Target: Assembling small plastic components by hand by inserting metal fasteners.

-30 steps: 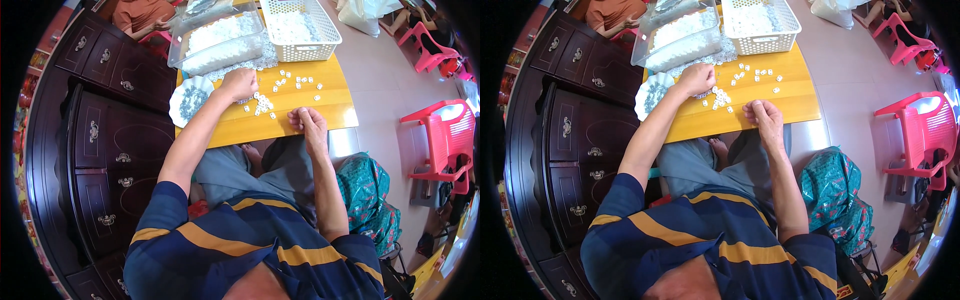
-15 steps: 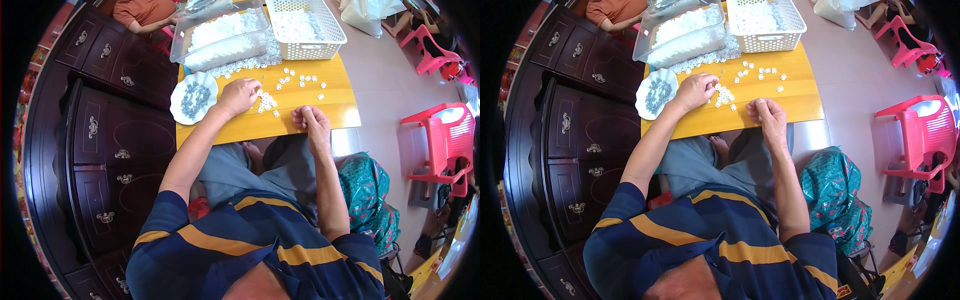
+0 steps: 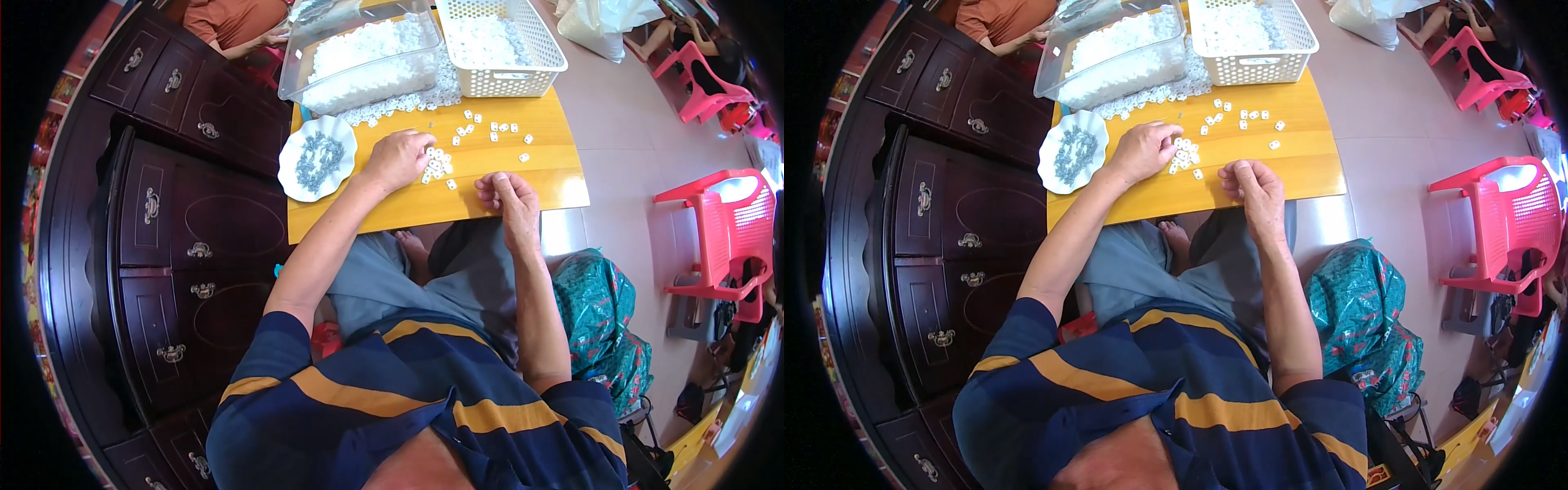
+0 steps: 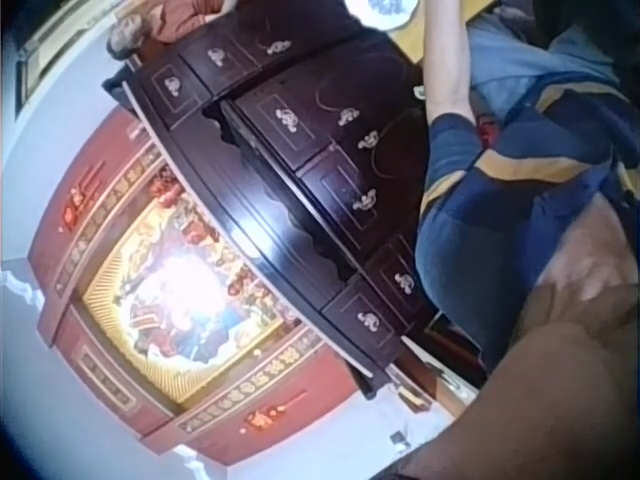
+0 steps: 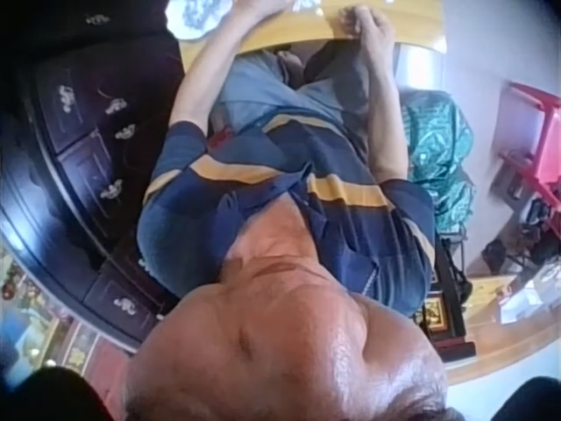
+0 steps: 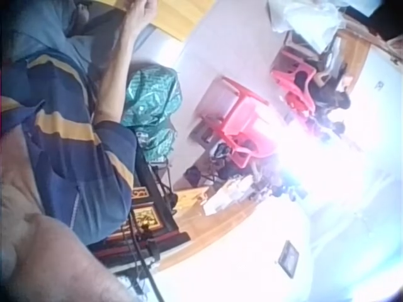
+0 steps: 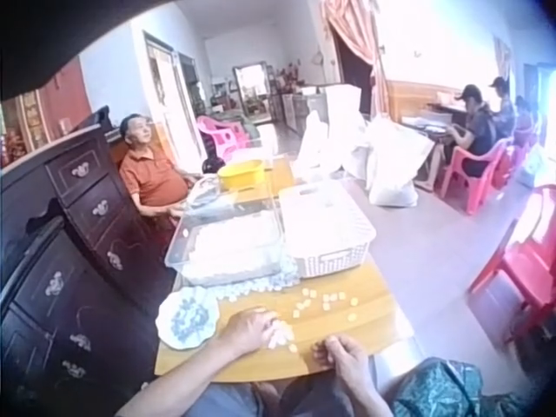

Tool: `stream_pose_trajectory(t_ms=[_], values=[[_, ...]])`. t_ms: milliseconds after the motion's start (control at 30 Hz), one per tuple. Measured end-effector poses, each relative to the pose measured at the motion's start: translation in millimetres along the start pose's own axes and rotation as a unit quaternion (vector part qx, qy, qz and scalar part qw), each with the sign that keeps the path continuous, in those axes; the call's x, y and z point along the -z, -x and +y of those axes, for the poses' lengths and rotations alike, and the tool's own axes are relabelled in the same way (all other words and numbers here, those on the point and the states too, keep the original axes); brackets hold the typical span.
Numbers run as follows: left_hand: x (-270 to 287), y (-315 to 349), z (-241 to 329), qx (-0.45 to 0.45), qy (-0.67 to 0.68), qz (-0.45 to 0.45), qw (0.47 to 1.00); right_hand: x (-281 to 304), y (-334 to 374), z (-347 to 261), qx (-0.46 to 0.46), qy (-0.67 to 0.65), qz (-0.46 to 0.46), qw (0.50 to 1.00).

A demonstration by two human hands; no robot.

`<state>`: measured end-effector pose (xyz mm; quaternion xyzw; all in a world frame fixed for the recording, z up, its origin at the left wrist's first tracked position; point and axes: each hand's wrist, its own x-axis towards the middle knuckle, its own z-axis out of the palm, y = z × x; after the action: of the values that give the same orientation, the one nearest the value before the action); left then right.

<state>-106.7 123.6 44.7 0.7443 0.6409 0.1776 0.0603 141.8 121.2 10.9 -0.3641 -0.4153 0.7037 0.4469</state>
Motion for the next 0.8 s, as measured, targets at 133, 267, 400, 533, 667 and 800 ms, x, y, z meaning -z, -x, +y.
stream_pose_trajectory(t_ms=[133, 267, 400, 533, 667, 800], values=[[9, 7, 10, 0.023, 0.074, 0.016, 0.997, 1, 0, -1, 0.002, 0.01, -0.001, 1.0], [6, 21, 17, -0.01, 0.074, 0.021, 0.997, -1, 0, -2, -0.003, 0.003, -0.002, 1.0], [0, 28, 28, -0.023, 0.058, 0.028, 0.998, -1, 1, -1, 0.002, 0.011, -0.002, 1.0], [-1, 31, 33, -0.003, 0.037, 0.021, 0.999, 0, 0, 0, 0.003, 0.013, 0.0, 1.0], [-6, 33, 33, -0.009, 0.008, 0.024, 1.0, -2, 1, -1, 0.005, 0.013, 0.0, 1.0], [-5, 35, 38, -0.004, -0.027, 0.002, 1.0, -2, 1, -1, 0.004, 0.015, 0.002, 1.0]])
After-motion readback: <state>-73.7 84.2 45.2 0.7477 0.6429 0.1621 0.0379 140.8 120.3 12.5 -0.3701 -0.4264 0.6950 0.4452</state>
